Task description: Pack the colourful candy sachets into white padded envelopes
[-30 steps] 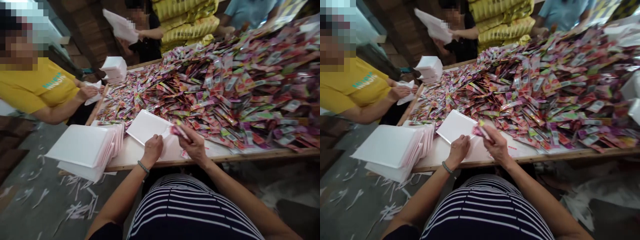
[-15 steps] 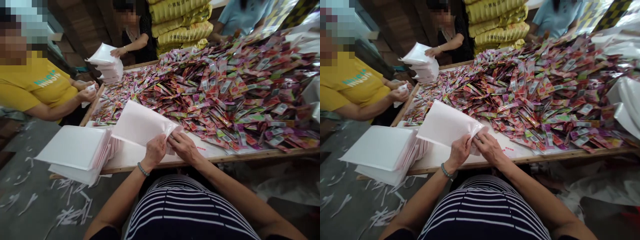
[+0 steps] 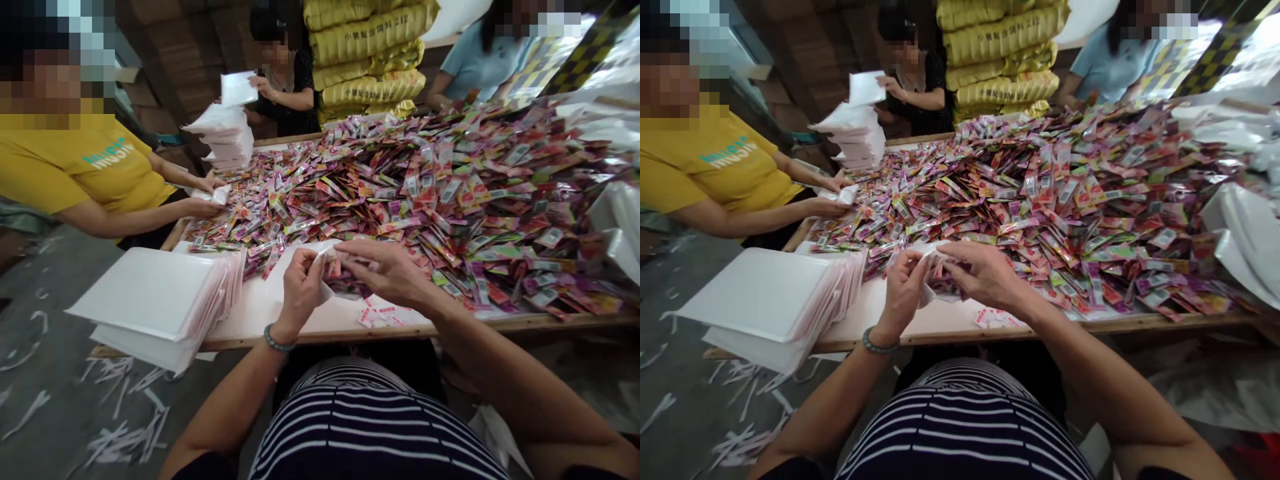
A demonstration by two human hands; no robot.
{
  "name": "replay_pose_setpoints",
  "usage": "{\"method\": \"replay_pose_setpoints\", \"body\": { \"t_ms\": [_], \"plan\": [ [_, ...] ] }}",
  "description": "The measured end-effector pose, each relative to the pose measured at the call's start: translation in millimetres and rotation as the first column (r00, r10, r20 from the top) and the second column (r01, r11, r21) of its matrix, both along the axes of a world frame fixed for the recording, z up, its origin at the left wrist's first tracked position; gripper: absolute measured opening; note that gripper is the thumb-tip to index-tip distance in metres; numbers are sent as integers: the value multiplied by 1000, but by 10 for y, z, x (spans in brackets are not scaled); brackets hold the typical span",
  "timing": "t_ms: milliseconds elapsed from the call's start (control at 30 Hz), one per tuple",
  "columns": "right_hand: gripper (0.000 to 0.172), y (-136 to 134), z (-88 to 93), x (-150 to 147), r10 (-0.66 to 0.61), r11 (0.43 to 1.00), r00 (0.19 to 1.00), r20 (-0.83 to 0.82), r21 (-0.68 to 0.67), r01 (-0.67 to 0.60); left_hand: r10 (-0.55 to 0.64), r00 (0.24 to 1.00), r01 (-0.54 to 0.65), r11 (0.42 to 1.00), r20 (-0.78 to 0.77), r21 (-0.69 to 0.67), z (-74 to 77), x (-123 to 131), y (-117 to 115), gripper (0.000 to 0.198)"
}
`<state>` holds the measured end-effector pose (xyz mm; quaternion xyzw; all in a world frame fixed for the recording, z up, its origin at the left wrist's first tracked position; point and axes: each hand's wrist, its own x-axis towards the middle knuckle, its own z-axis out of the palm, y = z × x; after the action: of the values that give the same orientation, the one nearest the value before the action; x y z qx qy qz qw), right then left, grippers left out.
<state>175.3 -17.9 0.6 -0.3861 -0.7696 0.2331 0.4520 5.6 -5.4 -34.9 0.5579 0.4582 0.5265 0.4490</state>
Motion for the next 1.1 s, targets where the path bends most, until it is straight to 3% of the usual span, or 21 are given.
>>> {"method": "replay_pose_setpoints", "body": {
  "t_ms": [100, 200, 300, 400, 467, 533, 667, 767, 967, 1100],
  "plan": [
    [24, -99, 455, 80, -50, 958, 998, -23, 282, 55, 0, 949, 40, 992, 316, -120, 353, -23, 47, 22],
    [30, -122, 641, 90, 4, 894, 991, 132, 444, -63, 33, 900, 31, 990, 435, -138, 581, -94, 73, 25],
    [20, -13, 473, 18, -56, 857, 955, 290, 504, -103, 79, 914, -18, 988, 398, -155, 539, -200, 131, 25],
    [18, 123, 204, -87, -149, 889, 920, 362, 457, -36, 125, 968, -85, 979, 217, -187, 347, -304, 201, 23],
    [24, 158, 122, -148, -161, 913, 902, 401, 408, -19, 111, 989, -95, 984, 99, -148, 274, -363, 219, 21],
    [28, 148, 151, -195, -160, 909, 894, 418, 415, -31, 107, 994, -105, 992, 30, -66, 301, -413, 214, 20],
    [21, 105, 356, -267, -158, 851, 883, 441, 514, -105, 193, 979, -185, 978, -73, 100, 531, -515, 200, 18],
    [27, 128, 451, -315, -154, 820, 865, 477, 550, -157, 162, 972, -141, 982, -171, 128, 641, -612, 226, 16],
    [19, 217, 394, -376, -94, 873, 822, 562, 443, -203, 156, 961, -136, 986, -229, 100, 589, -747, 275, 14],
    [24, 213, 365, -390, -125, 864, 863, 489, 482, -148, 181, 952, -154, 980, -245, 126, 608, -782, 190, 14]
  ]
}}
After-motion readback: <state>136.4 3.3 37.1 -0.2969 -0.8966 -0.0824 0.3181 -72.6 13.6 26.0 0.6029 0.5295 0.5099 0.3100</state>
